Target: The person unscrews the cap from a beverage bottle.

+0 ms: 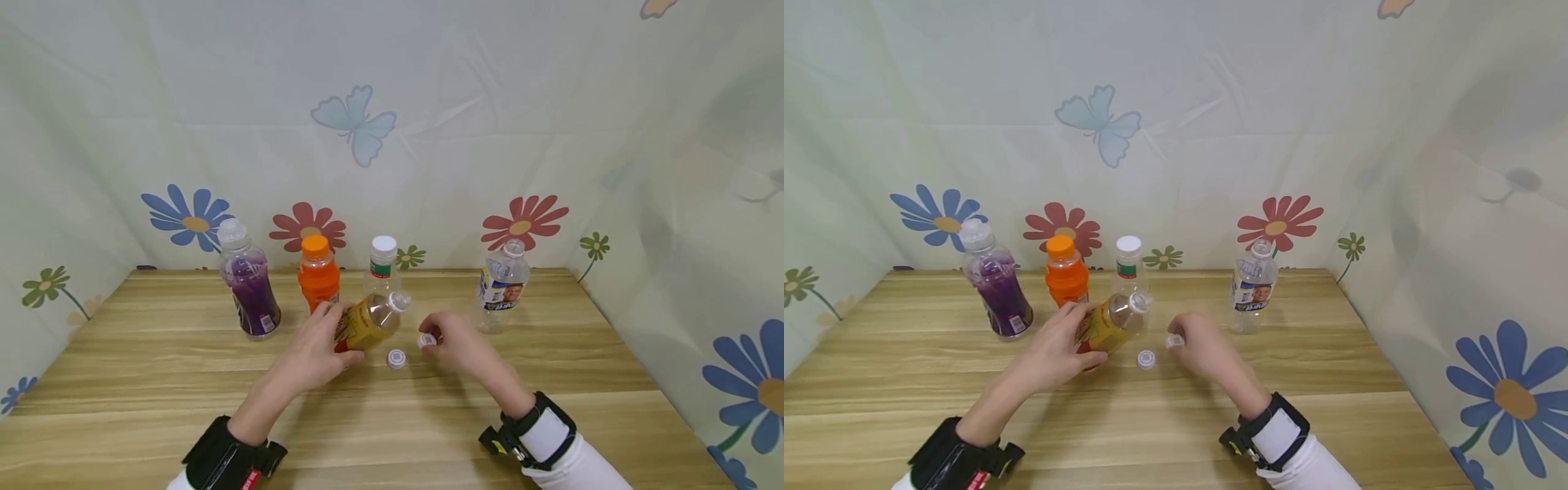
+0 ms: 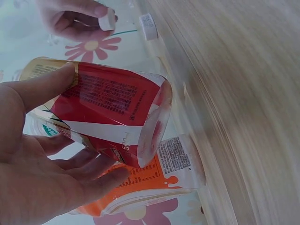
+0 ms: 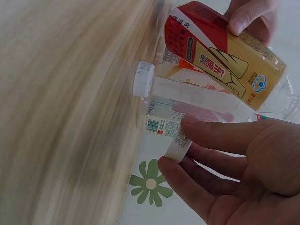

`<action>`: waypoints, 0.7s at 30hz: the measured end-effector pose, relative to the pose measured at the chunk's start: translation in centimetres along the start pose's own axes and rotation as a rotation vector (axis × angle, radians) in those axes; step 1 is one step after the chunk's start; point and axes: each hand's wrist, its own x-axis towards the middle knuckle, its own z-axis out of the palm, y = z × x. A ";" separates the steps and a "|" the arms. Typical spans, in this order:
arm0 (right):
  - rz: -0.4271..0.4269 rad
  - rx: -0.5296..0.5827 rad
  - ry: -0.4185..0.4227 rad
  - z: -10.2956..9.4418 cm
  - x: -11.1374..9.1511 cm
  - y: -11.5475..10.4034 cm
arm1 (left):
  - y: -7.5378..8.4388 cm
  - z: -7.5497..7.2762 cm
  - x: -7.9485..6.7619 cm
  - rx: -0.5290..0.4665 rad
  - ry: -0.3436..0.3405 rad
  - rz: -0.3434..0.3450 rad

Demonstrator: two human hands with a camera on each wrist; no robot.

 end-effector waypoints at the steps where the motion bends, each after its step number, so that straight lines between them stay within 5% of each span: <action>1: 0.009 -0.003 -0.015 0.1 0.0 0.1 | 0.0 0.0 0.0 -0.002 0.000 0.001; 21: -0.102 -0.160 -0.118 1.5 -0.6 0.2 | 0.0 0.0 -0.1 0.010 0.015 0.024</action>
